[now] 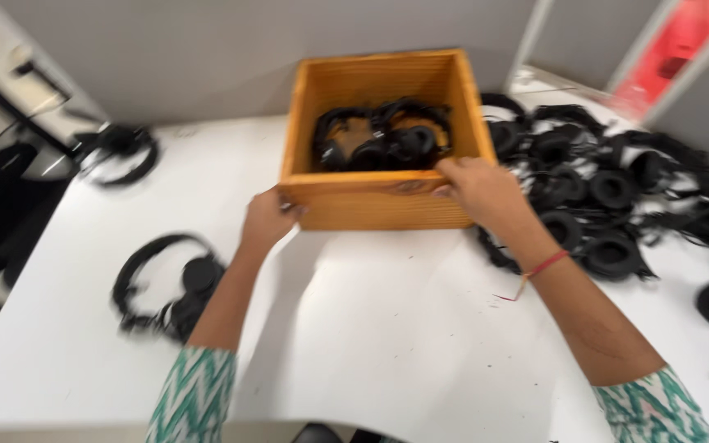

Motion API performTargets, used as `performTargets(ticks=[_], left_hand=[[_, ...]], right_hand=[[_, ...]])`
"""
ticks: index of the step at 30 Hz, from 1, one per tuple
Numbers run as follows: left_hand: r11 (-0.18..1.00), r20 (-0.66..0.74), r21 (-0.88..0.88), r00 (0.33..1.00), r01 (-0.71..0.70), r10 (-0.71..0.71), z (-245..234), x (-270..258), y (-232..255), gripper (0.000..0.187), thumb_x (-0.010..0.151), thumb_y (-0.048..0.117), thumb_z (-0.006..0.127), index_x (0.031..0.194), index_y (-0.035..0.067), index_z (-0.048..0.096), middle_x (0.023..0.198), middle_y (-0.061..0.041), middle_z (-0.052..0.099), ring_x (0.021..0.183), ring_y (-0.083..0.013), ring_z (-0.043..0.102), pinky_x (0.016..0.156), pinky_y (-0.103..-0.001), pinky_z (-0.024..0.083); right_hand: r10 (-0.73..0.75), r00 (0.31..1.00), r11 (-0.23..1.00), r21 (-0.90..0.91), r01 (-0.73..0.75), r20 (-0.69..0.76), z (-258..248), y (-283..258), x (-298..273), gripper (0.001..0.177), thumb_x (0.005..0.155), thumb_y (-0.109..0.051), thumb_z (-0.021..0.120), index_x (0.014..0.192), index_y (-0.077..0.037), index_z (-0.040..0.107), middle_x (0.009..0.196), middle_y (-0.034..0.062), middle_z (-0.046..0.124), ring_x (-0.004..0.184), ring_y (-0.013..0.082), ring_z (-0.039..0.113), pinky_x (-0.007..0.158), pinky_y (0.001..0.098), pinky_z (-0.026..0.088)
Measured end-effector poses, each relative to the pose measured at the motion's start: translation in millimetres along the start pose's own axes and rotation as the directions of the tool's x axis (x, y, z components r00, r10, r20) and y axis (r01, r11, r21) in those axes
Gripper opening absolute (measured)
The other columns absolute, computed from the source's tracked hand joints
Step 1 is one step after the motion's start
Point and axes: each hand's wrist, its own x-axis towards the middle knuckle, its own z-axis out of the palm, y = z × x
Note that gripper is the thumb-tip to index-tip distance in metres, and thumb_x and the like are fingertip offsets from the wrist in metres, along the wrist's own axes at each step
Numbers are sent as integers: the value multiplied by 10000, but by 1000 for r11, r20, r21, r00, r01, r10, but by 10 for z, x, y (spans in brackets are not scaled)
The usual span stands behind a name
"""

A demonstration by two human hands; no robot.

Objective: The person organizes several headsets by untangling cables and placing some into a wooden box on a desk.

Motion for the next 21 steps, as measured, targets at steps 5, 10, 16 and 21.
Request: performTargets(ticks=[5, 10, 16, 21], left_hand=[[974, 62, -77, 976, 214, -210, -33, -253, 229, 416, 884, 303, 764, 1183, 30, 672, 1023, -145, 777, 893, -273, 772, 787, -397, 585], [958, 68, -142, 968, 250, -242, -56, -407, 302, 547, 907, 275, 713, 1386, 78, 539, 1145, -137, 742, 939, -265, 770, 805, -381, 603], [996, -188, -50, 978, 78, -86, -254, -402, 355, 564, 911, 272, 724, 1420, 123, 533, 1176, -135, 741, 1033, -288, 731, 848, -406, 571], [995, -241, -82, 970, -50, 29, -605, -503, 510, 567, 918, 294, 747, 1428, 147, 551, 1236, -139, 729, 1092, -301, 713, 812, -394, 568]], right_hand=[[47, 996, 991, -127, -38, 76, 17, -95, -36, 360, 980, -450, 616, 1140, -128, 634, 917, 54, 651, 926, 265, 638, 792, 452, 512], [9, 1000, 983, -184, -5, 21, 52, -96, -118, 447, 1003, -441, 606, 1323, -128, 606, 1108, 72, 652, 1113, 283, 595, 1054, 518, 443], [-32, 995, 999, 25, 34, -91, -346, 26, -470, 595, 976, -382, 646, 1483, -112, 489, 1477, 183, 484, 1385, 371, 444, 1145, 595, 329], [4, 995, 1000, 4, -3, -104, -841, 288, -965, 534, 961, -315, 668, 1439, -119, 529, 1468, 161, 520, 1365, 371, 474, 1160, 594, 339]])
